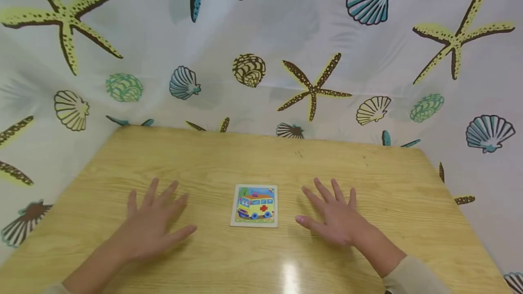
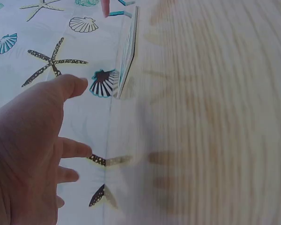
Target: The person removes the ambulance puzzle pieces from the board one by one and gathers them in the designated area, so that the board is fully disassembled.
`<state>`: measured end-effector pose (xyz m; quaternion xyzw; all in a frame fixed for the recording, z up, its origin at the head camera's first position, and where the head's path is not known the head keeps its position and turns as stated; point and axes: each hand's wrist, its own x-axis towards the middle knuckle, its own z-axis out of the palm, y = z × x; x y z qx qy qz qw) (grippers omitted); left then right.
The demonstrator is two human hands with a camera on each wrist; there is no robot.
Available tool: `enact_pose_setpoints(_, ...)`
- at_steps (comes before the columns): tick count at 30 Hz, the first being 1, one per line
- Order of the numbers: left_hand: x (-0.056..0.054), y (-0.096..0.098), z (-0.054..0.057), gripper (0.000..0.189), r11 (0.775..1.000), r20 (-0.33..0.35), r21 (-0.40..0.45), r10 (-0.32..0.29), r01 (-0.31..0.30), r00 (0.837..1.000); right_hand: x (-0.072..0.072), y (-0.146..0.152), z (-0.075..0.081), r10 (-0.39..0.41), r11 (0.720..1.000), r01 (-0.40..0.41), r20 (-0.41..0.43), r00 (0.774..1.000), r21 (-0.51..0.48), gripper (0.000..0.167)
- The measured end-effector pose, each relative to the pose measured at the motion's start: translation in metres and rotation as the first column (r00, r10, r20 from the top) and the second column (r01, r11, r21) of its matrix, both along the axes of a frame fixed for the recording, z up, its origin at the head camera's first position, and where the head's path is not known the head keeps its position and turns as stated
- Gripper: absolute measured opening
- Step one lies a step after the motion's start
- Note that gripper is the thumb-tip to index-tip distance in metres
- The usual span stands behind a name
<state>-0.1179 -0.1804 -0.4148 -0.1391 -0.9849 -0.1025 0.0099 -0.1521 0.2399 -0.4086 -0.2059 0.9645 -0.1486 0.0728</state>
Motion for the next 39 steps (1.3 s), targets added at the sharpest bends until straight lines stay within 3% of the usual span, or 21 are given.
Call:
enact_pose_setpoints(5, -0.002, 0.014, -0.008, 0.077, 1.000, -0.023, 0.024, -0.016, 0.016, 1.000, 0.000, -0.010, -0.004, 0.038, 0.999, -0.038, -0.020, 0.999, -0.018, 0.071)
enact_pose_setpoints(11, -0.010, 0.029, -0.016, 0.074, 0.994, 0.040, 0.112, -0.003, -0.001, 0.999, -0.005, -0.024, -0.009, 0.088, 0.996, -0.088, -0.034, 0.996, -0.022, 0.068)
enact_pose_setpoints(18, -0.022, 0.053, -0.021, 0.070, 0.969, 0.136, 0.247, -0.029, -0.005, 0.990, -0.013, -0.041, -0.014, 0.135, 0.991, -0.136, -0.063, 0.989, 0.002, 0.070)
enact_pose_setpoints(25, -0.027, 0.070, -0.026, 0.064, 0.949, 0.134, 0.315, -0.025, -0.018, 0.991, -0.023, -0.057, -0.018, 0.158, 0.987, -0.159, -0.045, 0.986, -0.001, 0.069)
enact_pose_setpoints(28, -0.029, 0.076, -0.028, 0.059, 0.923, 0.132, 0.381, 0.005, -0.055, 0.991, -0.028, -0.061, -0.019, 0.177, 0.984, -0.177, -0.035, 0.984, 0.006, 0.068)
enact_pose_setpoints(34, -0.032, 0.091, -0.029, 0.044, 0.837, 0.146, 0.526, 0.085, -0.150, 0.986, -0.035, -0.074, -0.017, 0.212, 0.977, -0.212, -0.029, 0.977, 0.004, 0.059)
enact_pose_setpoints(39, -0.032, 0.099, -0.035, 0.042, 0.784, 0.187, 0.591, 0.094, -0.189, 0.978, -0.037, -0.083, -0.020, 0.219, 0.976, -0.219, -0.020, 0.976, -0.002, 0.054)
